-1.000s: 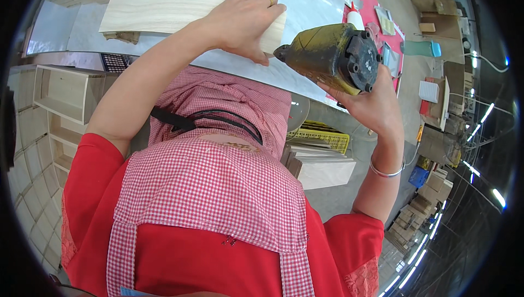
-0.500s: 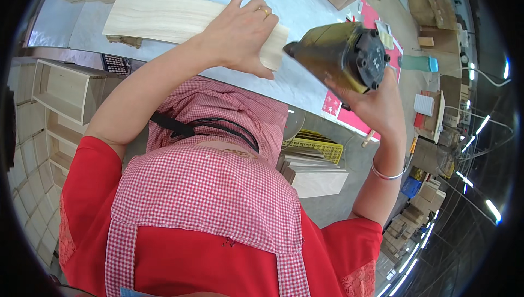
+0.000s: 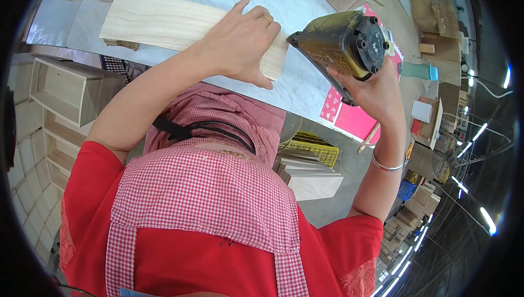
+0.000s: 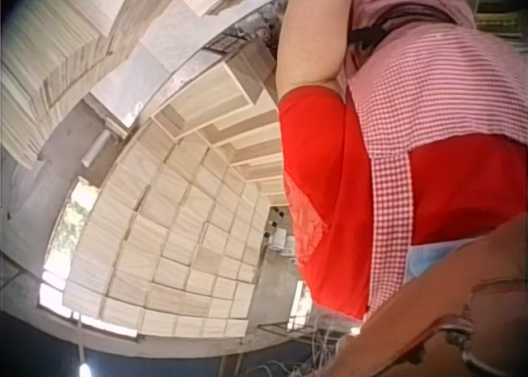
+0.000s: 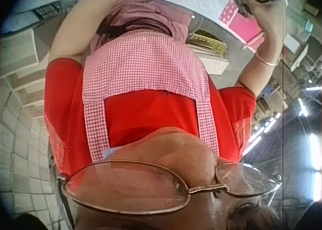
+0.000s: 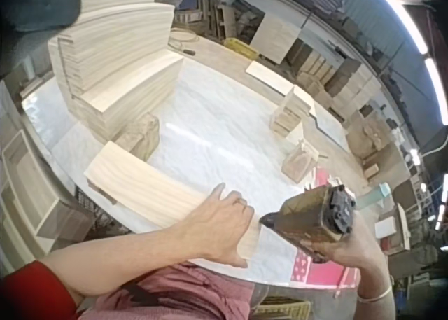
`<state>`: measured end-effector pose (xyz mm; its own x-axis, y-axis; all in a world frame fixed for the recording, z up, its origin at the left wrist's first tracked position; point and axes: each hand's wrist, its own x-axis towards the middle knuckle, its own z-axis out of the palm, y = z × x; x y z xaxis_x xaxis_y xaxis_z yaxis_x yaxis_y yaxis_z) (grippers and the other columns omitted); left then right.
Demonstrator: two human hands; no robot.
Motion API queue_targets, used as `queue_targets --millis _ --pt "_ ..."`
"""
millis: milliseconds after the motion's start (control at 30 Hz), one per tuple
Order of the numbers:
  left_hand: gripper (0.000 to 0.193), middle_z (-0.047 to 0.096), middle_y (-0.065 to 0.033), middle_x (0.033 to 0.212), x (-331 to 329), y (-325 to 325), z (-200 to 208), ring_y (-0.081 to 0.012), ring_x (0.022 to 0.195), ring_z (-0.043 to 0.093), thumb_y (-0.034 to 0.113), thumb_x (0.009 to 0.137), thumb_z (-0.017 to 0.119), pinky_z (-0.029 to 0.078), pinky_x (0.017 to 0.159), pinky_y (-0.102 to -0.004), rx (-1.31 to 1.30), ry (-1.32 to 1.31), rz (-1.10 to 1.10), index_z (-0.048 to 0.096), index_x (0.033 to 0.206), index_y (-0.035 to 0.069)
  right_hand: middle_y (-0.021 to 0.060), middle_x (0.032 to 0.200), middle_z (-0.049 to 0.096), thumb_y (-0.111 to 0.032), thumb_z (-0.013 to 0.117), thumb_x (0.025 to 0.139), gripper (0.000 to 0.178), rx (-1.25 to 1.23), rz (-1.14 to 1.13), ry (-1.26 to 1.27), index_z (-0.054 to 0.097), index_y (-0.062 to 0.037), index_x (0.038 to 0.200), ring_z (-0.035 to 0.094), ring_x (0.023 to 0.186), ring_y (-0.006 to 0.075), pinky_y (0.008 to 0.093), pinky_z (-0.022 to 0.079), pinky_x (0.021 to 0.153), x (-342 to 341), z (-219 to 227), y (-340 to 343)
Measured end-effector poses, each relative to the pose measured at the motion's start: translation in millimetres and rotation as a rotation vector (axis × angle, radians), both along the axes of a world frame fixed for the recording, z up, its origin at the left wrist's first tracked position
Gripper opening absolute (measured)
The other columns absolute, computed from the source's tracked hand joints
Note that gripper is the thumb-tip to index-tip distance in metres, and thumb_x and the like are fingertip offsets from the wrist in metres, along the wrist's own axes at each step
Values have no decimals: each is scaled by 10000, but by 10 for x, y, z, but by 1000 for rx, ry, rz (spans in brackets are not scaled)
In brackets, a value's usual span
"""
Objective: Assembling wooden boxes by applying wood glue and using a pneumatic nail gun to secure the pieces.
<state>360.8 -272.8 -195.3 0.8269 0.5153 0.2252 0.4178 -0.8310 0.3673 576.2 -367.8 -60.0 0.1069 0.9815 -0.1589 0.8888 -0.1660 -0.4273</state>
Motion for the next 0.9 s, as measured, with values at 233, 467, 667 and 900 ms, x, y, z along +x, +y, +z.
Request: queue_targets --millis 233,467,667,900 --pt "795 660 -187 1086 -1 -12 14 -309 1197 549 535 578 827 323 1103 -511 -16 17 -3 617 1095 -30 146 887 728 -148 837 761 343 27 147 -57 679 28 1010 662 750 182 352 529 726 -49 104 108" --pt "834 656 -191 1112 4 -8 36 -314 1207 548 565 573 828 318 1109 -507 -18 47 -7 612 1117 -29 138 799 703 -151 832 762 334 -55 207 -190 678 24 1002 628 647 197 368 523 659 -46 202 284" --pt "898 648 -196 1146 -2 11 -33 -323 1229 534 630 595 805 314 1108 -527 25 -11 -9 602 1157 -40 107 798 706 -168 822 773 341 3 147 -202 667 48 986 612 627 167 367 513 635 85 136 174" --pt "699 659 -189 1093 -290 333 116 -331 1104 592 571 776 709 412 1001 -477 -69 80 25 615 1126 -27 141 861 682 -163 726 827 415 16 -362 -70 582 40 1159 630 716 171 373 502 651 782 -296 -756"
